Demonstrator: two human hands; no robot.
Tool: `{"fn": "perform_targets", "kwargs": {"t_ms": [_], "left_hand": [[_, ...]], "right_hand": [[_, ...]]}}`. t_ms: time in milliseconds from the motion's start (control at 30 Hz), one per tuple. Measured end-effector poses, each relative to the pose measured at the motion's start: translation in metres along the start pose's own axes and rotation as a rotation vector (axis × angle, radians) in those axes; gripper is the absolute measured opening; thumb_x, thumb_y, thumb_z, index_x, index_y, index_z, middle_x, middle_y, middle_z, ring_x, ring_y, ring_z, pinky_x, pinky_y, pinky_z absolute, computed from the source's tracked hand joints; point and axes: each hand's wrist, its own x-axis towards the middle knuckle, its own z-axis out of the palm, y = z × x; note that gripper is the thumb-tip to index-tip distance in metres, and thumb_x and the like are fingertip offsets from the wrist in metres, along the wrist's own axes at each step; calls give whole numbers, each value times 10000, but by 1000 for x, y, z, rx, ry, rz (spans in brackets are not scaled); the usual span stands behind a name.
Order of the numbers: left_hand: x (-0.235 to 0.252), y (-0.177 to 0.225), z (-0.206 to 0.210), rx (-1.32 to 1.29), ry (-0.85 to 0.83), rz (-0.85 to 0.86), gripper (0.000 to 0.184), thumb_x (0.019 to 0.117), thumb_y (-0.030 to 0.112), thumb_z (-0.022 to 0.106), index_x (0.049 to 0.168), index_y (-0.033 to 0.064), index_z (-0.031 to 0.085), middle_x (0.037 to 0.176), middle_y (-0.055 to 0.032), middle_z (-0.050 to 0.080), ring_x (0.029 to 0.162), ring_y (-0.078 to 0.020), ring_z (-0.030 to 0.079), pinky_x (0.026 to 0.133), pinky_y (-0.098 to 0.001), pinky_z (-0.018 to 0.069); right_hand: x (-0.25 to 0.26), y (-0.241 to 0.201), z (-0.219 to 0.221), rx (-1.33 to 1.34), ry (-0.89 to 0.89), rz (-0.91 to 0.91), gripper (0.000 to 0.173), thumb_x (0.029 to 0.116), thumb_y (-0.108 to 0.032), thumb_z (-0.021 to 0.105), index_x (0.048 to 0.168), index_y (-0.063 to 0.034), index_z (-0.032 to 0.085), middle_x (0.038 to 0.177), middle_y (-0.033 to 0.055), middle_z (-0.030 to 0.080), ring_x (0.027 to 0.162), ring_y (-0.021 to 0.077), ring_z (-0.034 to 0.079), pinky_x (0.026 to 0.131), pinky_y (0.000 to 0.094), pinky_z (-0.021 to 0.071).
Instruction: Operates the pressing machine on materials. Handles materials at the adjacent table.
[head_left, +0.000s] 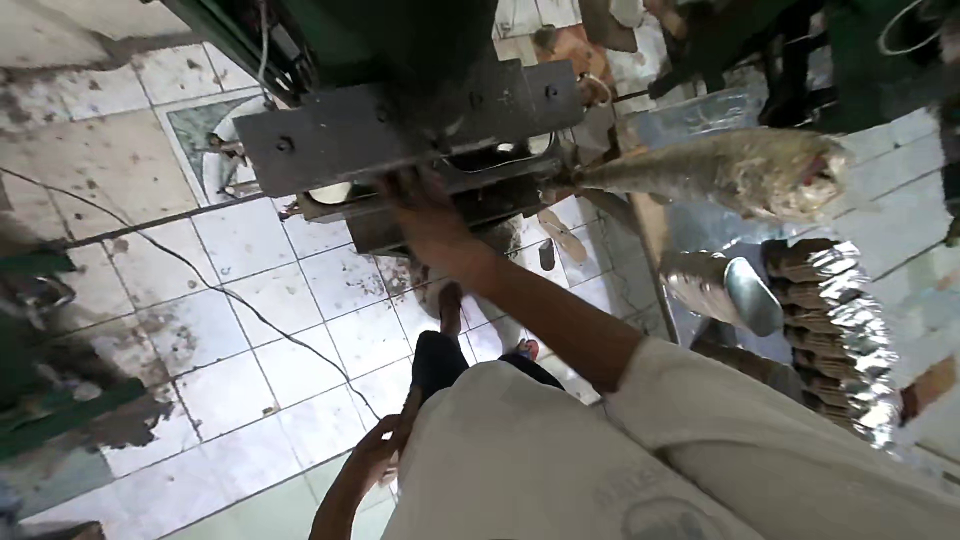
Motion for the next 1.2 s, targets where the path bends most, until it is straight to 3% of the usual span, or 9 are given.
{"fn": "perform_targets", "kwargs": {"t_ms": [67,200,300,400,567,833,933,1067,1200], "left_hand": [[2,-8,6,-5,55,28,337,1073,218,520,1368,65,575,1179,-193,671,1001,-283,669,881,-497,543],[7,-13,40,19,58,43,460,1086,366,455,1438,72,486,1190,-207,666,1019,-300,671,870,-521,555],[7,1,57,153,1,34,419,1073,345,509,1407,91,508,1116,-167,667,918,-240,654,784,-450,549],[0,35,74,405,-88,26,352,1032,141,586,1348,-14,564,1245,-218,641,1106,-297,645,984,-479,522],[-8,135,145,928,167,123,379,1044,304,564,1279,25,670,1146,-218,699,1023,-332,688,933,-538,541],[33,394,271,950,239,962,321,1003,168,637,1265,-15,656,1177,-200,684,985,-258,691,879,-457,583],[70,486,329,1109,278,1031,317,1010,257,653,1244,46,686,1182,-176,695,1006,-282,690,904,-519,565],[131,578,400,1359,330,1101,331,1022,281,609,1256,55,670,1248,-197,663,1119,-335,656,986,-565,512],[206,605,421,1498,276,1144,361,1037,352,585,1149,44,736,1330,-188,641,1219,-324,624,1075,-550,463]], "right_hand": [[-64,49,-26,52,13,5,795,906,-30,715,1607,-130,353,1668,209,276,1539,430,251,1237,576,269],[-154,137,-157,220,110,76,265,1030,-198,606,1245,-101,727,1184,102,735,1075,235,707,972,487,568],[-161,182,-270,32,290,265,393,1066,-369,526,1304,-93,674,1240,176,697,1151,335,671,1025,584,495],[-170,235,-289,13,113,595,593,971,-559,593,1282,-61,674,1310,230,639,1257,422,579,1051,697,390],[-280,247,-219,146,125,572,539,880,-554,685,993,-30,740,1113,209,698,1093,403,651,862,660,505],[-518,301,80,697,213,879,739,922,-655,607,1550,-297,456,1493,224,505,1347,518,460,1037,744,388],[-535,326,150,775,133,1155,755,970,-662,497,1498,-123,518,1447,275,536,1365,520,452,1056,728,373],[-532,366,184,961,119,1411,718,977,-704,445,1361,-134,650,1383,166,635,1345,378,543,1120,636,382],[-533,376,212,1239,212,1302,471,1062,-362,535,1367,-11,607,1359,255,613,1299,403,563,1115,586,410]]}}
